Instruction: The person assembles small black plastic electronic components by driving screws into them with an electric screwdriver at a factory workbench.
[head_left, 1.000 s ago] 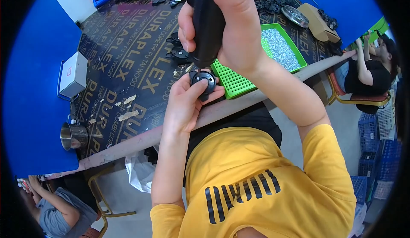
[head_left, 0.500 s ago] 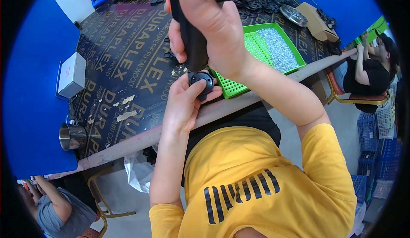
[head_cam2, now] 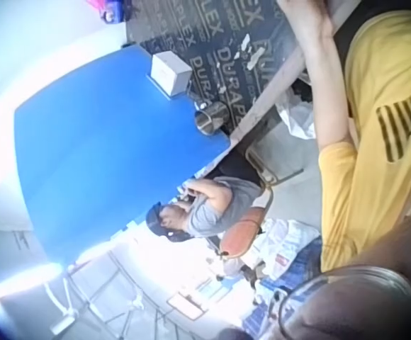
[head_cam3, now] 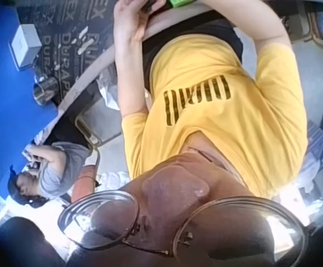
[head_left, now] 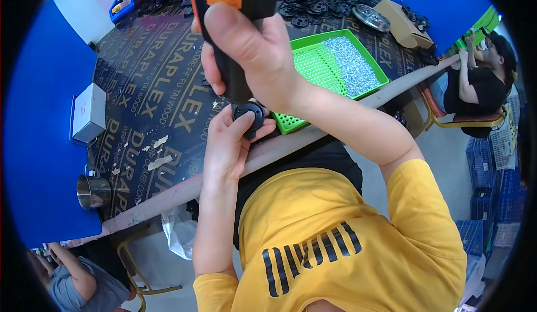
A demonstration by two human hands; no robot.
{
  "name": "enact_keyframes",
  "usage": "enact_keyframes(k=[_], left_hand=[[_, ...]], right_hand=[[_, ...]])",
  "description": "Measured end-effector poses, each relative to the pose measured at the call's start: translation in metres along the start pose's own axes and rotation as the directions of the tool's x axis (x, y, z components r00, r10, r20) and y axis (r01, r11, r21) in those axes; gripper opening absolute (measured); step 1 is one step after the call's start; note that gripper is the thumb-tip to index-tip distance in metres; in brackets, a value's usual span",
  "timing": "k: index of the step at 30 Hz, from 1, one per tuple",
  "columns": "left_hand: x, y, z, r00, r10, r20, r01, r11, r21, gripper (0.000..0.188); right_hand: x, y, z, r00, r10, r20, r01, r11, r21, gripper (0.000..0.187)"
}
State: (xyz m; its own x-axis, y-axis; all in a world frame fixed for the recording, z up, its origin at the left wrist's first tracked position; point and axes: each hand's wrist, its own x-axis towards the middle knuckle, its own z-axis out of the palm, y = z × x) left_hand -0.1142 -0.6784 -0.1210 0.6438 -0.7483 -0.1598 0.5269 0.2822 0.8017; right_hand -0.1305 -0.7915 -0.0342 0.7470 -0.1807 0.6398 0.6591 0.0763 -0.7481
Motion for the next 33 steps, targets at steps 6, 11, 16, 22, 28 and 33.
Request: enact_keyframes(k=[6, 11, 16, 22, 28, 33], left_hand=[[0.000, 0.002, 0.002, 0.996, 0.006, -0.092, -0.007, 1.000, -0.002, 0.023], [0.000, 0.004, 0.008, 0.995, 0.011, -0.098, -0.012, 1.000, -0.011, 0.026], [-0.001, 0.004, 0.004, 0.996, 0.027, -0.083, -0.028, 0.999, -0.016, 0.028], [-0.001, 0.003, 0.004, 0.997, 0.014, -0.078, -0.017, 0.999, -0.029, 0.026], [-0.001, 0.004, 0.005, 0.997, 0.015, -0.072, -0.017, 0.999, -0.030, 0.026], [-0.001, 0.004, 0.004, 0.997, 0.019, -0.069, -0.021, 0.999, -0.029, 0.026]], right_hand=[[0.023, -0.016, -0.036, 0.949, 0.113, -0.295, -0.114, 0.993, 0.013, 0.046], [0.030, 0.005, -0.087, 0.941, 0.021, -0.337, -0.092, 0.976, -0.197, 0.040], [0.030, 0.015, -0.092, 0.930, 0.044, -0.365, -0.114, 0.978, -0.172, 0.037], [0.030, 0.022, -0.097, 0.930, 0.039, -0.366, -0.108, 0.980, -0.168, 0.035], [0.029, 0.022, -0.097, 0.926, 0.043, -0.375, -0.122, 0.974, -0.191, 0.035], [0.029, 0.022, -0.097, 0.920, 0.044, -0.390, -0.126, 0.974, -0.188, 0.035]])
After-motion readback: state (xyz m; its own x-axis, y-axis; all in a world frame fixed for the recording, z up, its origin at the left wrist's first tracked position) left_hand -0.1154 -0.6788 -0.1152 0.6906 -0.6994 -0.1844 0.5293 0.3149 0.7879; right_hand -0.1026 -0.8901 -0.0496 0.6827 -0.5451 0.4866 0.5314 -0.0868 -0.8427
